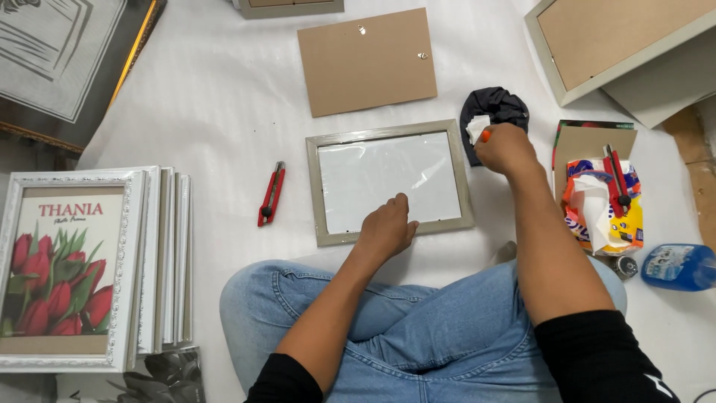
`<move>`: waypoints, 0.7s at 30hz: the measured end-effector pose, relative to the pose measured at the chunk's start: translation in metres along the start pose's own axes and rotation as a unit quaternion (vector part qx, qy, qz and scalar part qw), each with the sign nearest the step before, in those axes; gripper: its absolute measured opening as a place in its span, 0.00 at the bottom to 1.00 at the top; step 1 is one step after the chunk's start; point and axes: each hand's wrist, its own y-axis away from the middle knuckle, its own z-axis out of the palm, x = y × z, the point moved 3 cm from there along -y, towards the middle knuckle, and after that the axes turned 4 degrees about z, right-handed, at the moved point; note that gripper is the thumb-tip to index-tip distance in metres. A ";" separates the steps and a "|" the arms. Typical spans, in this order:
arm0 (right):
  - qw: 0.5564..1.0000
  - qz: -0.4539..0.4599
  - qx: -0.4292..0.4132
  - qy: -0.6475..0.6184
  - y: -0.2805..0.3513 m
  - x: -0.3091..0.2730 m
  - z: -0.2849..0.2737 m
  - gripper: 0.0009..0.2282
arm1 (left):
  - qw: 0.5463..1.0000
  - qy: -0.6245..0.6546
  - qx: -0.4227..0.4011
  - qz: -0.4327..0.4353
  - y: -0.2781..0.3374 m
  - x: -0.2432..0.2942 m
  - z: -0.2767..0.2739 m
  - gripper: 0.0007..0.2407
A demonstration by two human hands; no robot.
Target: Assembling a picture frame by cleaning the glass, inserting paper, and attaching the backboard.
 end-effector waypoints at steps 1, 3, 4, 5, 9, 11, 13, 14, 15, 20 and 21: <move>1.000 0.014 -0.008 0.020 -0.012 0.006 0.015 0.13 | 0.999 0.031 0.011 0.011 0.002 0.000 -0.002 0.11; 0.997 0.016 -0.062 0.043 0.007 -0.011 0.009 0.19 | 0.999 0.043 0.020 0.013 -0.001 -0.004 -0.001 0.08; 0.991 0.023 -0.117 0.068 0.017 -0.017 0.008 0.25 | 0.998 0.057 0.025 0.017 -0.003 -0.007 0.000 0.06; 0.991 0.021 -0.117 0.067 0.015 -0.017 0.013 0.25 | 0.998 0.055 0.026 0.016 -0.004 -0.011 0.000 0.06; 0.989 0.059 -0.108 0.080 -0.011 0.011 0.043 0.23 | 0.995 0.059 0.075 0.036 -0.003 -0.015 -0.001 0.06; 0.991 0.069 -0.084 0.075 -0.021 0.023 0.054 0.22 | 0.990 0.063 0.110 0.053 0.003 -0.004 -0.010 0.07; 0.992 0.081 -0.073 0.064 -0.023 0.022 0.051 0.22 | 0.928 -0.014 0.300 0.220 0.015 0.024 -0.037 0.10; 0.992 0.081 -0.072 0.065 -0.021 0.017 0.046 0.22 | 0.928 -0.013 0.301 0.221 0.027 0.048 -0.064 0.10; 0.992 0.087 -0.063 0.066 -0.018 0.013 0.040 0.24 | 0.873 -0.033 0.382 0.301 0.045 0.077 -0.092 0.10; 0.992 0.079 -0.018 0.093 0.000 -0.026 0.011 0.23 | 0.789 0.075 0.342 0.504 0.154 0.163 -0.183 0.05; 0.996 0.064 -0.014 0.063 0.004 -0.032 0.008 0.19 | 0.786 0.073 0.303 0.533 0.167 0.165 -0.184 0.06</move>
